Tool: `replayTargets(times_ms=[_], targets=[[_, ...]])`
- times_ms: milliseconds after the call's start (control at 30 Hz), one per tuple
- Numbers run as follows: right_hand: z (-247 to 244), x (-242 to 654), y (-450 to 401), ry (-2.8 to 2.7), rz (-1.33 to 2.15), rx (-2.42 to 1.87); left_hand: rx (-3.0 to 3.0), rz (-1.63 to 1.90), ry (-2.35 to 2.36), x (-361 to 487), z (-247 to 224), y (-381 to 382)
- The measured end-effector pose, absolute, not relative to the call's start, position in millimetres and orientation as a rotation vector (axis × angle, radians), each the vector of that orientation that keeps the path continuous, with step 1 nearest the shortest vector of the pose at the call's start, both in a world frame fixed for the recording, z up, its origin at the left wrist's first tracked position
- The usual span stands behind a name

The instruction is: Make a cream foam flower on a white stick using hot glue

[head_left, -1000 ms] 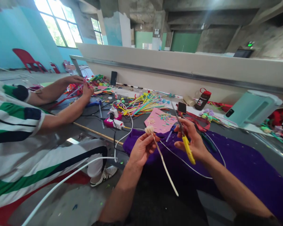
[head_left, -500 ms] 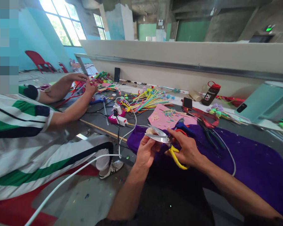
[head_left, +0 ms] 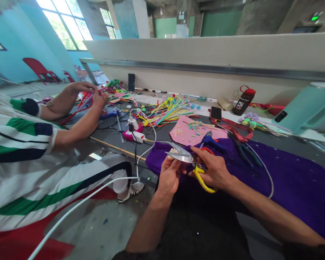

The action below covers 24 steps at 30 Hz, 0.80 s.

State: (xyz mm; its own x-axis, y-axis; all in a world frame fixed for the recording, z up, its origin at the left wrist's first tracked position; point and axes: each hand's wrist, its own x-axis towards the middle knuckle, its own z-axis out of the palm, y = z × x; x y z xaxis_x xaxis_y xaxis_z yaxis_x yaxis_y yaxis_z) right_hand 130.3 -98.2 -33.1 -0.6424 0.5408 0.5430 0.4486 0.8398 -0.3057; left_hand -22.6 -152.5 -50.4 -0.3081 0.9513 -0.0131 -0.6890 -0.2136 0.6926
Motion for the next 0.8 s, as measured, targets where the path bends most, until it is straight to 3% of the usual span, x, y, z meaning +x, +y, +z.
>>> replayTargets(times_ms=[800], targets=[[-35.2,129.5,-95.9,-2.395,0.083,-0.725,0.548,1.826,0.780,-21.5,-53.6,-151.6]])
